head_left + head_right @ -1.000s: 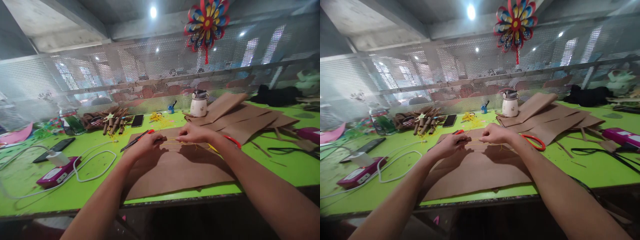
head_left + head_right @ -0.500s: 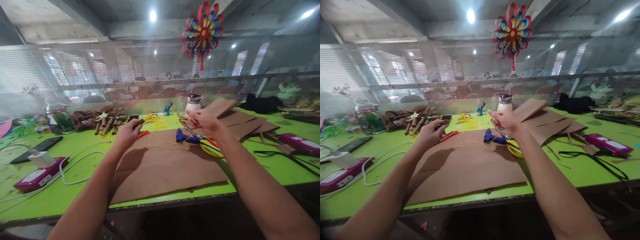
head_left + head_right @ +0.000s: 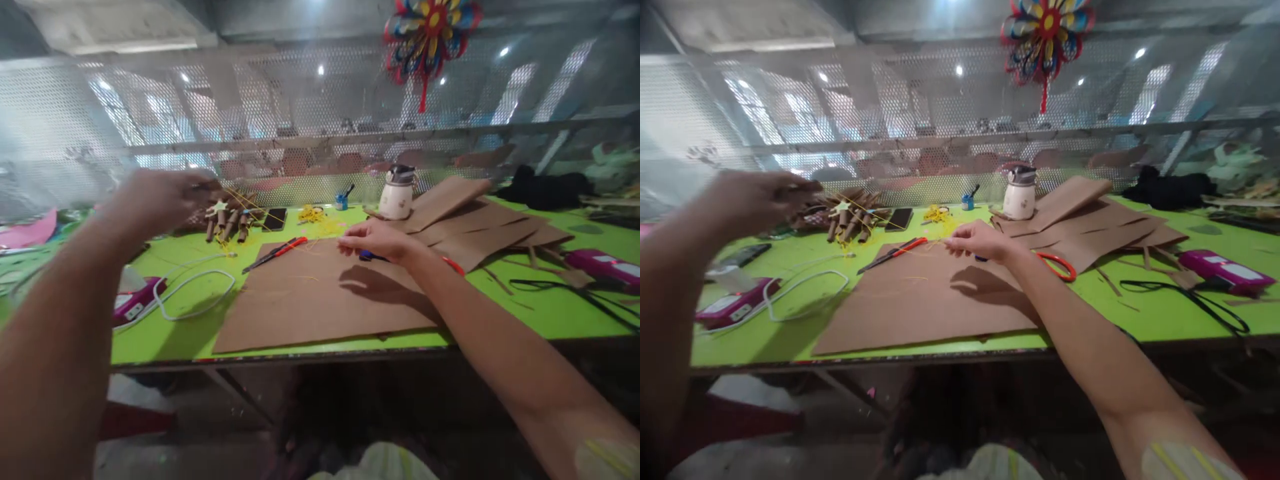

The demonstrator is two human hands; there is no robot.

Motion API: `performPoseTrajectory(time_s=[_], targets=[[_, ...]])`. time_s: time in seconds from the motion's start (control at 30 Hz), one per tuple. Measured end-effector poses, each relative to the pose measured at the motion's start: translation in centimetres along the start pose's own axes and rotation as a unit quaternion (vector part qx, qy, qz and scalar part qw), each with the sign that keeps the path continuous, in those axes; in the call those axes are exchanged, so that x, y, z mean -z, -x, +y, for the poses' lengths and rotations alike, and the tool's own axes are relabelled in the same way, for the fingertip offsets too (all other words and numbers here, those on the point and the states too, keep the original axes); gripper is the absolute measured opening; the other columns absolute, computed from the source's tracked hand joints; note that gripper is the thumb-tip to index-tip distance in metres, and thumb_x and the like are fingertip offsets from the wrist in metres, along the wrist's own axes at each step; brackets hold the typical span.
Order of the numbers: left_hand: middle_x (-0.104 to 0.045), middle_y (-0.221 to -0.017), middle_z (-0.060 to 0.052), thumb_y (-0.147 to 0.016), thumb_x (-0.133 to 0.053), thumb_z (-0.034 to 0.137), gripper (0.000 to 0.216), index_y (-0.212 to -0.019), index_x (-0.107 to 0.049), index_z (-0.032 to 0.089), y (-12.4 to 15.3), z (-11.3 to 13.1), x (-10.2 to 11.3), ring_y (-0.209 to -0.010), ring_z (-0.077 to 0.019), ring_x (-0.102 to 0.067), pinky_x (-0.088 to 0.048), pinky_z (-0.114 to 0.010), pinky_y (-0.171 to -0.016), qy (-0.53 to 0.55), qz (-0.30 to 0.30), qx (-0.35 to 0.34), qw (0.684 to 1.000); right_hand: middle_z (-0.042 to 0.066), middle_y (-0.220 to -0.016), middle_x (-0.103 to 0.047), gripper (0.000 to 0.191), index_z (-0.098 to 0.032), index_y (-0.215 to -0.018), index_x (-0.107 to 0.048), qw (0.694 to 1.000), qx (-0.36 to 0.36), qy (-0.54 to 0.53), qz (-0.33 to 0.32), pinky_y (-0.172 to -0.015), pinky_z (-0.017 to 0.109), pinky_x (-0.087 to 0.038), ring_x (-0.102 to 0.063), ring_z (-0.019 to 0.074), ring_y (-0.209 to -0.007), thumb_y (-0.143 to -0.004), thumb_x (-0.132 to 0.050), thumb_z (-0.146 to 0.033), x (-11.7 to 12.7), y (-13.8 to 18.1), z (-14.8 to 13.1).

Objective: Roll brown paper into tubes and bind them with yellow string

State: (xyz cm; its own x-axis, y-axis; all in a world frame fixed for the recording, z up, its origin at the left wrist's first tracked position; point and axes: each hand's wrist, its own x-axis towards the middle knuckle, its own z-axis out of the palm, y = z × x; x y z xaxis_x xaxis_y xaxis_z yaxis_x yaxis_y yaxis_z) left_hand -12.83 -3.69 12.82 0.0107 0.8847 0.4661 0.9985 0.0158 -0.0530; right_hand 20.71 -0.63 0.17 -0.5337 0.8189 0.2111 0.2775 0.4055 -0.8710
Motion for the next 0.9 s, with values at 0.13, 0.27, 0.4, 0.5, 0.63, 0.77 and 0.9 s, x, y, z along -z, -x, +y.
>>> performPoseTrajectory(time_s=[0.13, 0.27, 0.4, 0.5, 0.63, 0.77, 0.9], targets=[[-0.061, -0.110, -0.005, -0.085, -0.044, 0.039, 0.043, -0.123, -0.056, 0.021, 0.1, 1.5, -1.5, -0.104, -0.0291, -0.054, -0.039, -0.044, -0.087, -0.069, 0.018, 0.027, 0.997, 0.006, -0.083, -0.068, 0.031, -0.012, -0.088, -0.070, 0.989, 0.003, 0.145, 0.010, -0.064, 0.025, -0.042, -0.056, 0.0129, -0.070, -0.078, -0.060, -0.040, 0.8, 0.6, -1.3], [-0.068, -0.089, -0.008, -0.082, -0.047, 0.036, 0.035, -0.106, -0.064, 0.018, 1.0, 6.9, -7.4, -0.084, -0.0237, -0.062, -0.045, -0.033, -0.074, 0.081, -0.021, -0.075, 0.994, 0.004, -0.072, -0.067, 0.031, -0.013, -0.086, -0.071, 0.965, -0.005, 0.246, -0.086, -0.061, 0.024, -0.040, -0.057, 0.0127, -0.064, -0.081, -0.057, -0.040, 1.5, 5.0, -4.9], [-0.066, -0.063, -0.004, -0.081, -0.047, 0.034, 0.024, -0.079, -0.062, 0.015, 2.2, 11.6, -11.5, -0.055, -0.0139, -0.059, -0.044, -0.023, -0.056, 0.315, -0.166, -0.100, 0.929, 0.003, -0.071, -0.069, 0.026, -0.016, -0.085, -0.071, 0.922, -0.009, 0.323, -0.216, -0.059, 0.023, -0.039, -0.059, 0.0125, -0.062, -0.087, -0.050, -0.031, -0.5, 12.1, -6.7], [-0.063, -0.056, -0.004, -0.080, -0.050, 0.035, 0.023, -0.070, -0.057, 0.015, 2.7, 13.0, -12.9, -0.047, -0.0125, -0.056, -0.041, -0.022, -0.049, 0.373, -0.206, -0.113, 0.898, 0.006, -0.075, -0.069, 0.020, -0.018, -0.090, -0.069, 0.886, -0.012, 0.443, -0.134, -0.060, 0.025, -0.040, -0.062, 0.0160, -0.066, -0.085, -0.051, -0.024, -2.7, 16.3, -5.1], [-0.064, -0.059, -0.005, -0.080, -0.051, 0.036, 0.023, -0.073, -0.057, 0.015, 2.9, 13.3, -14.1, -0.048, -0.0125, -0.055, -0.041, -0.023, -0.048, 0.416, -0.195, -0.146, 0.876, 0.009, -0.077, -0.068, 0.023, -0.015, -0.099, -0.064, 0.860, 0.021, 0.509, -0.005, -0.060, 0.027, -0.042, -0.061, 0.0183, -0.067, -0.086, -0.047, -0.018, -4.2, 18.2, -1.7], [-0.064, -0.062, -0.004, -0.083, -0.047, 0.041, 0.029, -0.077, -0.057, 0.016, 3.3, 13.4, -15.2, -0.053, -0.0128, -0.056, -0.041, -0.023, -0.051, 0.438, -0.170, -0.188, 0.863, 0.012, -0.088, -0.065, 0.033, -0.012, -0.118, -0.054, 0.855, 0.064, 0.511, 0.057, -0.066, 0.033, -0.047, -0.060, 0.0217, -0.078, -0.086, -0.045, -0.017, -4.0, 17.3, -0.6], [-0.062, -0.061, -0.002, -0.084, -0.044, 0.042, 0.031, -0.085, -0.061, 0.016, 3.8, 13.1, -15.5, -0.054, -0.0137, -0.055, -0.039, -0.023, -0.052, 0.417, -0.150, -0.207, 0.872, 0.012, -0.100, -0.059, 0.033, -0.017, -0.115, -0.056, 0.883, 0.097, 0.459, 0.015, -0.079, 0.037, -0.047, -0.054, 0.0235, -0.096, -0.083, -0.051, -0.015, -3.9, 16.0, -1.6]])
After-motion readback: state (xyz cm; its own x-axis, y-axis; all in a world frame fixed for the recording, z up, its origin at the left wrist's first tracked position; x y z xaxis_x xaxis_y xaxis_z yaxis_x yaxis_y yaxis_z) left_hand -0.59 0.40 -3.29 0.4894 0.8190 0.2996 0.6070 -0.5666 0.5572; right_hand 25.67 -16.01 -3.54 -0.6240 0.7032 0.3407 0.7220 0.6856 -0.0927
